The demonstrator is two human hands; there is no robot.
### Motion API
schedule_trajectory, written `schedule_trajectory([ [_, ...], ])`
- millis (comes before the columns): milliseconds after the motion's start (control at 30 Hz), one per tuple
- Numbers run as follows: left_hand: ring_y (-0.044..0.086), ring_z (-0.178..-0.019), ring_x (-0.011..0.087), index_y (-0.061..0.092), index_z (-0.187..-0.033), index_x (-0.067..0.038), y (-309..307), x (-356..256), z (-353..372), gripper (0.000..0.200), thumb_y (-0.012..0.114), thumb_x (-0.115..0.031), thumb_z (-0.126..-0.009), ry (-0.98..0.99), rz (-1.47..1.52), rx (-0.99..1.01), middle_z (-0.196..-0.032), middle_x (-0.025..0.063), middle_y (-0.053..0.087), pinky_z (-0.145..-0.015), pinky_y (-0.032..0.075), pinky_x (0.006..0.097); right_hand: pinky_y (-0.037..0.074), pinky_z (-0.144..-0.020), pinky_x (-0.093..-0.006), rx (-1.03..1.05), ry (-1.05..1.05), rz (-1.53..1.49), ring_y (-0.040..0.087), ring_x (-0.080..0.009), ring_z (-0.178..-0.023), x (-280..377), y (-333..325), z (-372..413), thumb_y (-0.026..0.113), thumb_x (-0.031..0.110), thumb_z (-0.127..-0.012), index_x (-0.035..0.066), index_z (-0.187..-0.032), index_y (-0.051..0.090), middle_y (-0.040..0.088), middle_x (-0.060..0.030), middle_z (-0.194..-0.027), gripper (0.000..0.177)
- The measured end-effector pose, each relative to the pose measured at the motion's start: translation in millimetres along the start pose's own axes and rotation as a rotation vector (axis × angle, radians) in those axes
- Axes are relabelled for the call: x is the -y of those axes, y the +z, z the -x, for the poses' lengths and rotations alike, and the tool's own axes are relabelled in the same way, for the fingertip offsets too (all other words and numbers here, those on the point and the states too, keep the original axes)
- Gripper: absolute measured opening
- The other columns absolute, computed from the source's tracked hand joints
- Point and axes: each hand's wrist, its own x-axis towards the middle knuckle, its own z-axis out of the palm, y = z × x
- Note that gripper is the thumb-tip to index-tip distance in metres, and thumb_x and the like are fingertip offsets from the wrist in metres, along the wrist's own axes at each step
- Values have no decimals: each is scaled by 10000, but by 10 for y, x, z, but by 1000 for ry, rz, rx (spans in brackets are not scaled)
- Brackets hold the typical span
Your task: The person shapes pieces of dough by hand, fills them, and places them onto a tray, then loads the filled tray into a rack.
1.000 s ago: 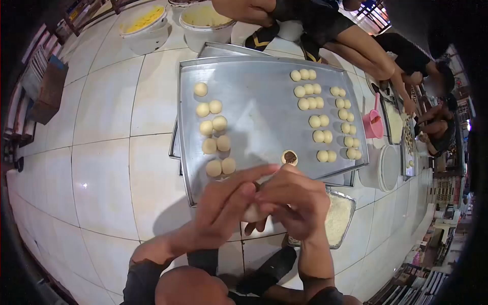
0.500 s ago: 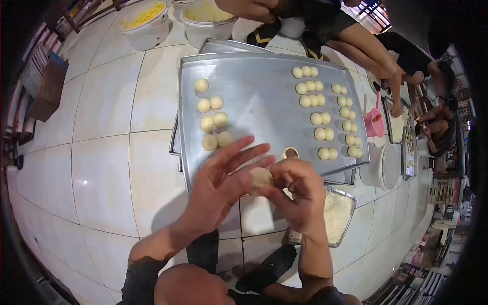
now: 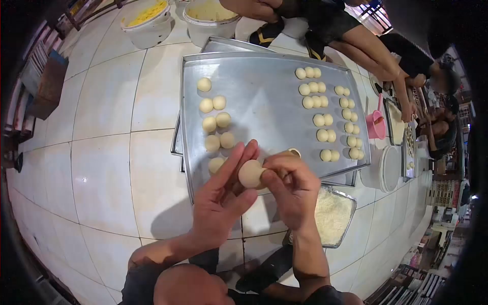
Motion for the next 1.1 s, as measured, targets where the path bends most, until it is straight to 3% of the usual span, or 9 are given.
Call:
schedule_trajectory([
  [67, 614, -1216, 215, 475, -1461, -21, -42, 21, -22, 457, 591, -114, -1029, 81, -94, -9, -1434, 167, 566, -1048, 520, 340, 487, -678, -252, -25, 137, -159, 600, -163, -793, 15, 16, -29, 774, -51, -807, 20, -1054, 733, 654, -60, -1002, 260],
  [200, 634, -1166, 203, 479, -1440, 21, -332, -33, -117, 427, 536, -174, -1065, -205, -3, -116, -1380, 160, 597, -1034, 526, 334, 471, -691, -231, 261, -103, 319, 567, -162, -803, 7, -23, -207, 711, -123, -789, 13, -1061, 728, 633, -69, -967, 304],
  [400, 640, -1152, 212, 505, -1394, 40, -564, -106, -385, 427, 495, -252, -1083, -449, 93, -45, -1314, 163, 624, -1022, 533, 334, 484, -675, -252, 273, -186, 343, 591, -143, -766, -380, 23, -551, 765, -66, -803, 16, -1076, 733, 668, -59, -931, 287],
  [533, 645, -1116, 214, 524, -1377, 24, -594, -37, -565, 436, 489, -295, -1082, -458, 381, -262, -1288, 177, 631, -999, 539, 349, 475, -670, -244, 167, 234, 282, 580, -119, -731, -609, 71, -751, 769, -25, -814, 31, -1103, 733, 666, -32, -840, 296],
  [700, 623, -1131, 209, 575, -1304, 2, -900, -28, -842, 365, 576, -258, -1048, -407, 580, -159, -1242, 131, 641, -1007, 509, 352, 444, -661, -202, 234, -1, 608, 530, -92, -701, -862, 252, -1125, 798, 24, -804, 31, -1093, 734, 673, -3, -826, 296],
  [800, 621, -1195, 244, 484, -1441, 18, -1143, -30, -1137, 493, 514, -307, -1072, -398, 490, -141, -1338, 194, 610, -1051, 504, 391, 442, -679, -192, 219, 233, 289, 536, -92, -702, -1047, 205, -1610, 796, 100, -830, 21, -1099, 725, 684, -11, -822, 289],
  [867, 616, -1198, 232, 522, -1414, 32, -1233, -113, -1394, 455, 560, -242, -1053, -167, -178, -313, -1332, 186, 624, -1051, 489, 352, 455, -692, -202, 226, 403, 181, 558, -96, -728, -1088, 226, -1980, 756, 113, -863, 12, -1109, 712, 692, -27, -833, 270],
  [933, 630, -1167, 219, 583, -1359, 46, -1406, -128, -1681, 396, 616, -121, -1002, 40, -620, -237, -1287, 169, 661, -1019, 490, 313, 469, -624, -245, 261, 327, 212, 556, -110, -632, -1381, 255, -2304, 728, 134, -855, -8, -1077, 717, 712, -35, -797, 264],
  [1100, 667, -1067, 223, 630, -1294, 46, -1735, 115, -2126, 379, 655, -10, -921, 53, -1018, -241, -1194, 157, 702, -934, 520, 307, 515, -670, -294, 389, 193, 595, 605, -176, -650, -1825, 322, -2741, 693, 191, -858, 4, -1046, 738, 730, -80, -814, 269],
])
